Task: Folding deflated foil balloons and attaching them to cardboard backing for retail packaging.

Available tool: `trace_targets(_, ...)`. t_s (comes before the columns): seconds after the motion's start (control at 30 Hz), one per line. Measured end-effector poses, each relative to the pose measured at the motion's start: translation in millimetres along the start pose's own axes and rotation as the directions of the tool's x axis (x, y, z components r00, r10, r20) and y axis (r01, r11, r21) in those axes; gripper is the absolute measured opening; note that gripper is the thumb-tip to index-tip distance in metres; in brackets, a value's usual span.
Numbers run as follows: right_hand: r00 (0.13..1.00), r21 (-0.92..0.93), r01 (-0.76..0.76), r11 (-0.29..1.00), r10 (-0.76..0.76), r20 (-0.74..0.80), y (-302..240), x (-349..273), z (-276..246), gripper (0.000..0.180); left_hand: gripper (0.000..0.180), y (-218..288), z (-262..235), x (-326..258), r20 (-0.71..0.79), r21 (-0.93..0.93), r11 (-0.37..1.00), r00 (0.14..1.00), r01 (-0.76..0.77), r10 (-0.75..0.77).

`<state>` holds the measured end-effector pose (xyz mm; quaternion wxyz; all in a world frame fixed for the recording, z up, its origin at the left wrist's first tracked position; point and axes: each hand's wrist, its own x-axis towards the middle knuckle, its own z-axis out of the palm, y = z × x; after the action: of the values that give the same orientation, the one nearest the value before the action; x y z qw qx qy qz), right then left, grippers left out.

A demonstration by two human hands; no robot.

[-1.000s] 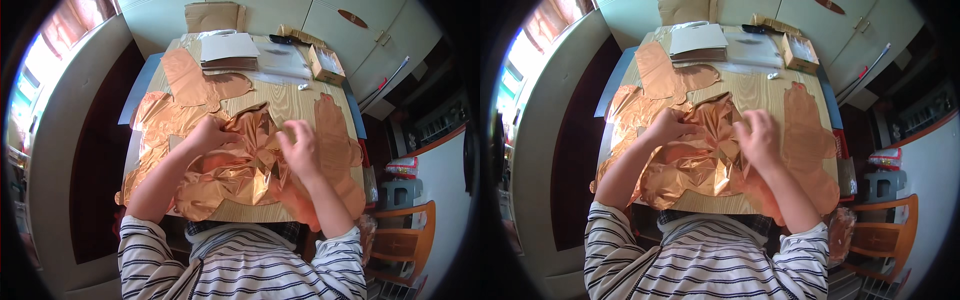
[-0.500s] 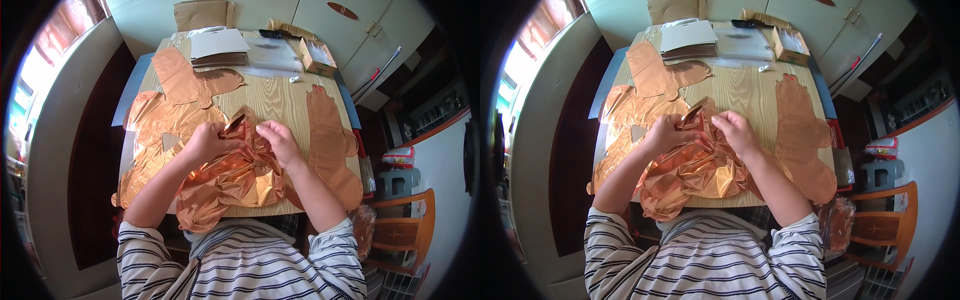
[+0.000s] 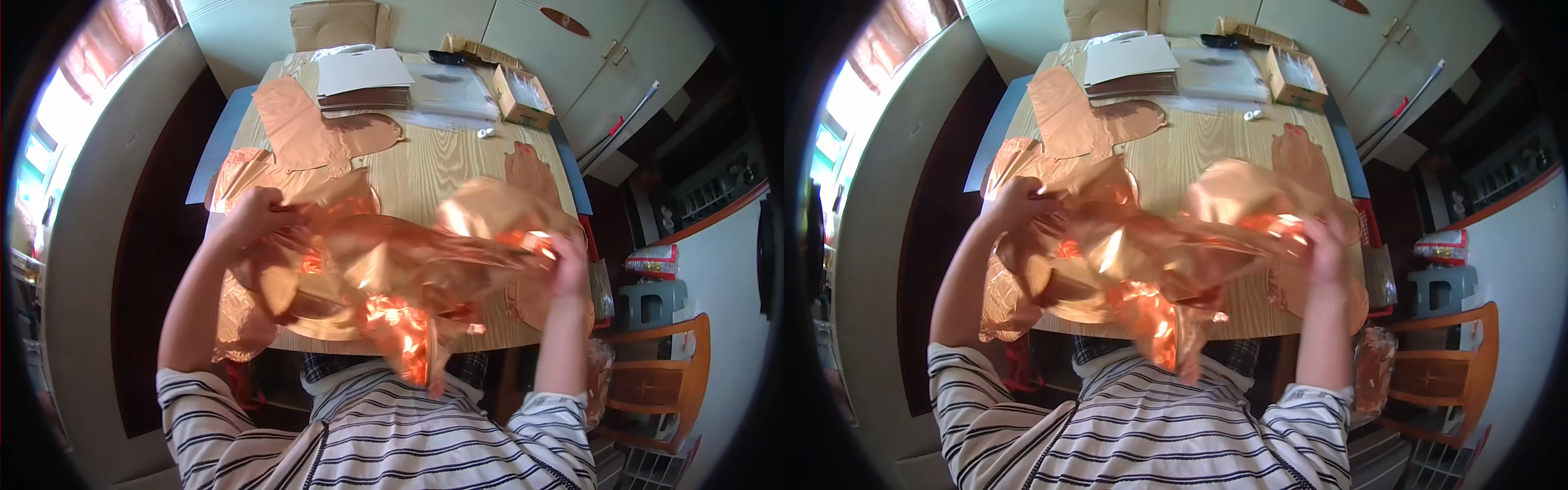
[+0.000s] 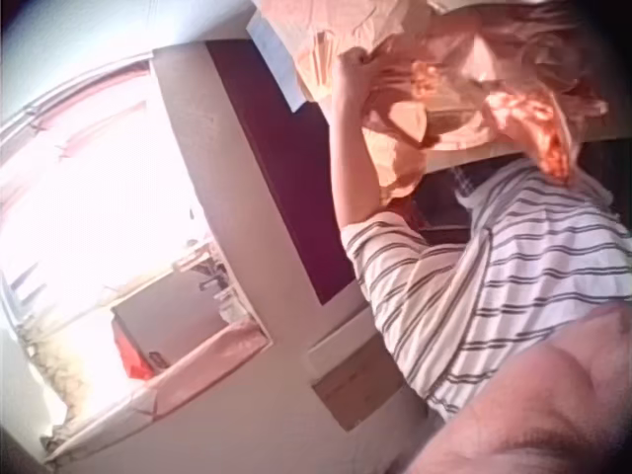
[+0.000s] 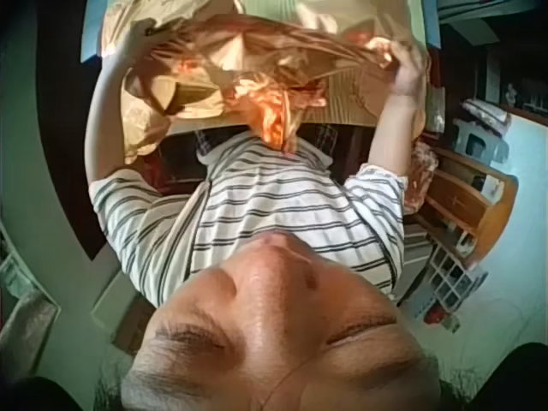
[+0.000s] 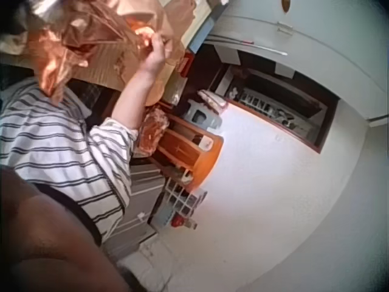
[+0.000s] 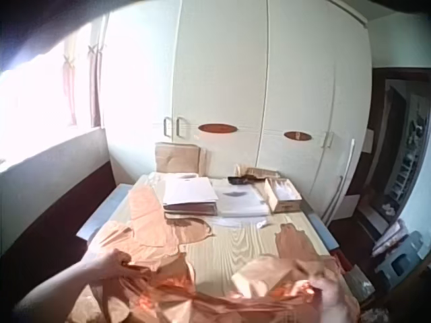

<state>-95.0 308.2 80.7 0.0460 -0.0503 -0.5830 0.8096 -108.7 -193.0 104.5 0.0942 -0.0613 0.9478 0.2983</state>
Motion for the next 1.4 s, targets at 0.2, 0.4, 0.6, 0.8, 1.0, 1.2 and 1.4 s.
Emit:
trace_targets(0.2, 0.812, -0.453, 0.216, 0.865, -0.416, -0.408, -70.0, -67.4, -166.6, 0.029, 0.041, -99.1, -32.4, 32.8, -0.054, 0.469, 0.859, 0.963, -0.208, 0.262)
trace_targets(0.4, 0.663, -0.720, 0.027, 0.693, -0.552, -0.507, -102.4, -67.7, -231.0, 0.022, 0.045, -81.0, -21.8, 77.0, -0.147, 0.555, 0.734, 0.823, -0.390, 0.548)
trace_targets(0.6, 0.843, -0.623, 0.283, 0.730, -0.499, -0.201, -140.7, 1.5, -59.0, 0.018, 0.043, -18.2, -19.6, 86.5, -0.040, 0.163, 0.986, 0.998, -0.034, 0.041)
trace_targets(0.8, 0.982, -0.517, 0.105, 0.850, -0.008, 0.188, -59.3, 39.6, 177.9, 0.024, 0.049, -38.0, -4.5, 89.6, -0.227, 0.579, 0.786, 0.882, -0.219, 0.414)
trace_targets(1.0, 0.946, -0.780, 0.324, 0.535, -0.161, 0.283, 105.7, 62.1, 203.3, 0.040, 0.072, -16.5, 11.6, 51.9, -0.142, 0.654, 0.703, 0.867, -0.280, 0.478)
trace_targets(1.2, 0.847, -0.565, 0.216, 0.796, 0.135, 0.514, 125.1, 38.3, 181.7, 0.060, 0.089, -36.6, 54.1, -46.1, 0.111, 0.410, 0.891, 0.980, -0.196, 0.165)
trace_targets(1.4, 0.597, -0.607, 0.795, 0.004, 0.172, 0.783, 59.9, 47.6, 96.7, 0.050, 0.090, -80.1, 60.7, -55.1, -0.044, 0.384, 0.890, 0.958, -0.245, 0.283)
